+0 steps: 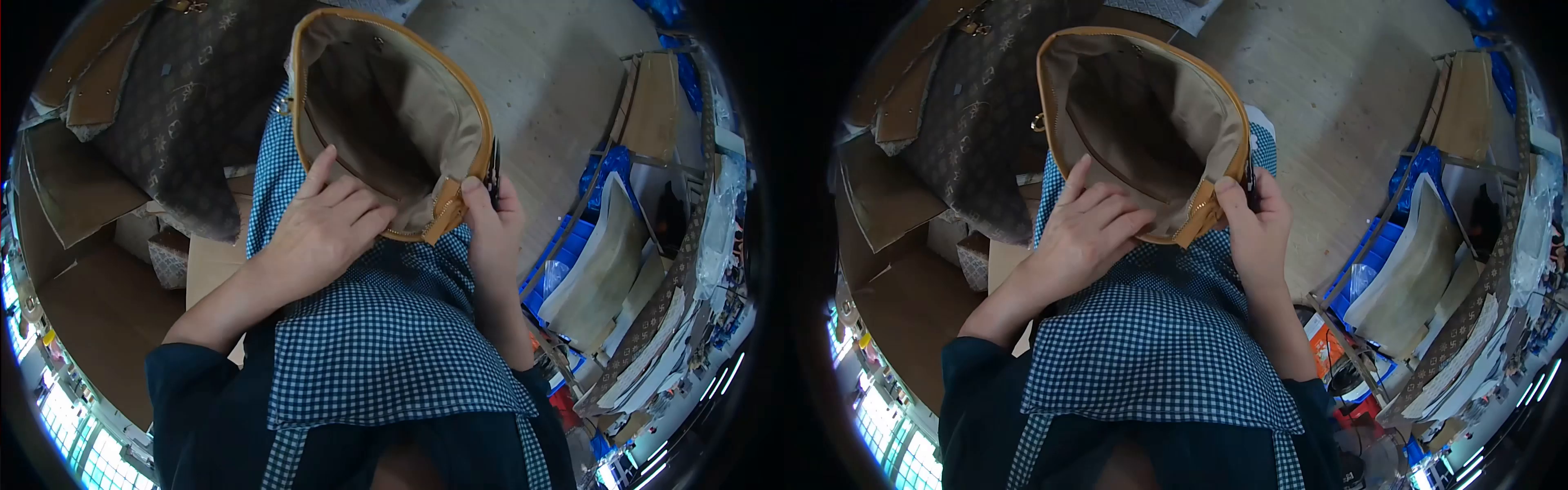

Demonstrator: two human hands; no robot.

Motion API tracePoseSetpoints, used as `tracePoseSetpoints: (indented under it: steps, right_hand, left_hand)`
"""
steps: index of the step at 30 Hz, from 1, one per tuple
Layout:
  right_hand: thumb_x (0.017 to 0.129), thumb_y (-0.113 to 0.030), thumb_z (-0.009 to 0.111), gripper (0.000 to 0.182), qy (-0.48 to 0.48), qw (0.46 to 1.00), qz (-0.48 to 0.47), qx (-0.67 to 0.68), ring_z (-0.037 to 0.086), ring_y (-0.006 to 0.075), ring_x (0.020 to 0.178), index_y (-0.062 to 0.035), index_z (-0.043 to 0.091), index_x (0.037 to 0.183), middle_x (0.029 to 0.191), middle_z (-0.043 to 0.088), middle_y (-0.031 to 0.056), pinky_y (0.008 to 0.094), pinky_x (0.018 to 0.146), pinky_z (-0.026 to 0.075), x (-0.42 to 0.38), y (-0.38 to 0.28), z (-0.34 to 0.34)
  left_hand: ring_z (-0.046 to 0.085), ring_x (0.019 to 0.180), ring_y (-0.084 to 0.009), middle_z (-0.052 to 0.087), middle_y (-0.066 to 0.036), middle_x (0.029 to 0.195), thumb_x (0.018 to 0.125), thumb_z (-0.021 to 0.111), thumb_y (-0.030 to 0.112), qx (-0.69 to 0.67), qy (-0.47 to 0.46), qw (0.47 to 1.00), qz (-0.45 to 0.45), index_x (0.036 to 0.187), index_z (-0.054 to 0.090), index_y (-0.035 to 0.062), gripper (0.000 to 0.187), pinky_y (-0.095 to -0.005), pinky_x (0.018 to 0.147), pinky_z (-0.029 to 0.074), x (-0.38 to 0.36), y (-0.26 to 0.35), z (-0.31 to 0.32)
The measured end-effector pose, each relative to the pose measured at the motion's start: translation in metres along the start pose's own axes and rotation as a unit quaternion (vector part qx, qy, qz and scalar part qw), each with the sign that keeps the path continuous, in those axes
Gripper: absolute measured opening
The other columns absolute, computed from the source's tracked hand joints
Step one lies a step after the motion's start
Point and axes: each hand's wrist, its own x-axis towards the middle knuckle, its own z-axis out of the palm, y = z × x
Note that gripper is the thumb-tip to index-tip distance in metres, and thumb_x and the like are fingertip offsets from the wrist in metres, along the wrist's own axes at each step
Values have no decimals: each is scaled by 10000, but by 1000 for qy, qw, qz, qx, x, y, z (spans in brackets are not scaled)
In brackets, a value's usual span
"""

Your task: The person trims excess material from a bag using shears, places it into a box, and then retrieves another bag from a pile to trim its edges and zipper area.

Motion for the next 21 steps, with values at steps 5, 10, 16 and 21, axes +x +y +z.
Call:
tracePoseSetpoints:
  steps: [5,10,16,21]
  right_hand:
    - [854,-66,599,431,25,974,-118,-193,565,54,749,57,585,1266,912,658,16,214,694,476,3,-12,4]
    - [804,-31,579,421,-72,946,-144,-283,556,78,697,20,633,1218,795,637,64,241,660,472,-15,-48,-4]
    - [783,-13,546,401,-240,881,-77,-401,604,123,663,52,639,1168,820,671,123,252,607,483,-49,-103,8]
    - [891,-72,529,294,-324,862,-21,-389,529,83,589,67,638,1125,742,620,66,229,575,452,-56,-96,10]
  left_hand:
    - [620,824,-150,580,5,762,737,671,23,20,41,997,55,815,677,104,113,-531,1193,215,-2,-5,4]
    - [594,752,-132,572,10,755,760,675,45,-3,55,990,130,854,683,90,104,-518,1140,310,-6,13,-28]
    - [359,1431,-268,357,-97,1551,873,580,140,136,103,980,97,1439,457,248,588,-618,1111,232,-28,7,-56]
    - [537,1178,-227,609,-52,1085,845,592,136,195,150,969,28,1183,636,123,341,-620,1160,188,-36,-6,-56]
